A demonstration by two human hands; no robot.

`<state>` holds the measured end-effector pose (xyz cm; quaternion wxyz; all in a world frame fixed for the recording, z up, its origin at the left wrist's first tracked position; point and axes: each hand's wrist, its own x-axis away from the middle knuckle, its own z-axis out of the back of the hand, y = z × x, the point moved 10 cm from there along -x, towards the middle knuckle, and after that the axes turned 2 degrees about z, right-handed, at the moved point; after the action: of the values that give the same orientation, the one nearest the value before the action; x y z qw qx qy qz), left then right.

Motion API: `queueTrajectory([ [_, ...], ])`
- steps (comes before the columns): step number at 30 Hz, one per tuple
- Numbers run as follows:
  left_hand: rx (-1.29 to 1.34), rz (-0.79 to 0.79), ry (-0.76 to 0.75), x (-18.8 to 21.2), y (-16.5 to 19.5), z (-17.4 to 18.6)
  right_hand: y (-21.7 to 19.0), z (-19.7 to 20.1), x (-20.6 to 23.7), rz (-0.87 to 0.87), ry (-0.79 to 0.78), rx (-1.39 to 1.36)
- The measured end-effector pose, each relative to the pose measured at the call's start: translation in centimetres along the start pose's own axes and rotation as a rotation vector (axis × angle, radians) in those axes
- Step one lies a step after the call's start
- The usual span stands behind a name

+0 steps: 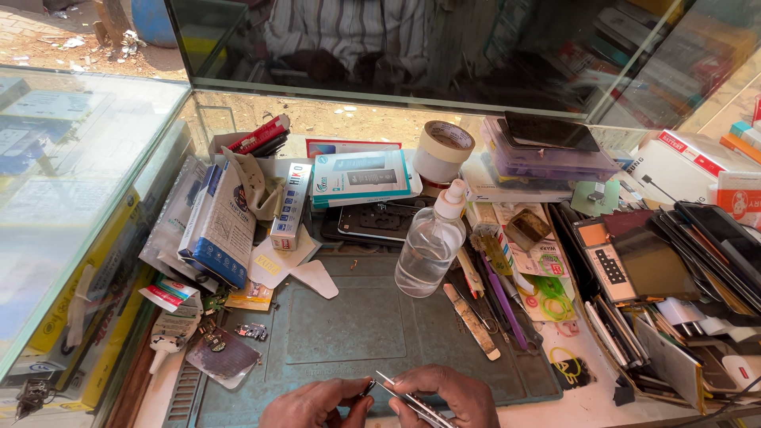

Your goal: The person cleans a small electronic component using tweezers and a purple brush. They hold the component with tweezers, brush its surface, and inspect it closely throughout the process.

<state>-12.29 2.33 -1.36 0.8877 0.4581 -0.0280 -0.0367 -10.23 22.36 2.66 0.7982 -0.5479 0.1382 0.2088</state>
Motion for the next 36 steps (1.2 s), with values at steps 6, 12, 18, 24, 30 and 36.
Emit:
queueTrajectory([
  [6, -0.066, -0.248, -0.038, -0.6, -1.3, -2.5, 1.2, 0.0, 0.1, 0.116, -0.02, 0.059],
  [12, -0.077, -0.317, -0.151, -1.3, -2.4, -4.1, 3.1, -0.3, -0.2, 0.082, -0.182, -0.135],
  [18, -0.022, -0.159, -0.192, 0.0, -0.5, -2.0, 1.1, 0.1, 0.3, 0.1, 0.017, 0.064],
  [24, 0.001, -0.117, -0.057, 0.8, 1.7, 0.1, -1.3, 0.4, 0.3, 0.084, 0.013, 0.02],
  [30, -0.04, -0.093, 0.016, 0.3, -0.2, -0.8, -1.0, -0.3, 0.2, 0.201, -0.047, 0.044],
  [36, -0.011, -0.351, 0.006, -0.1, 0.6, -1.0, -1.4, -1.3, 0.0, 0.385, -0.122, 0.098],
])
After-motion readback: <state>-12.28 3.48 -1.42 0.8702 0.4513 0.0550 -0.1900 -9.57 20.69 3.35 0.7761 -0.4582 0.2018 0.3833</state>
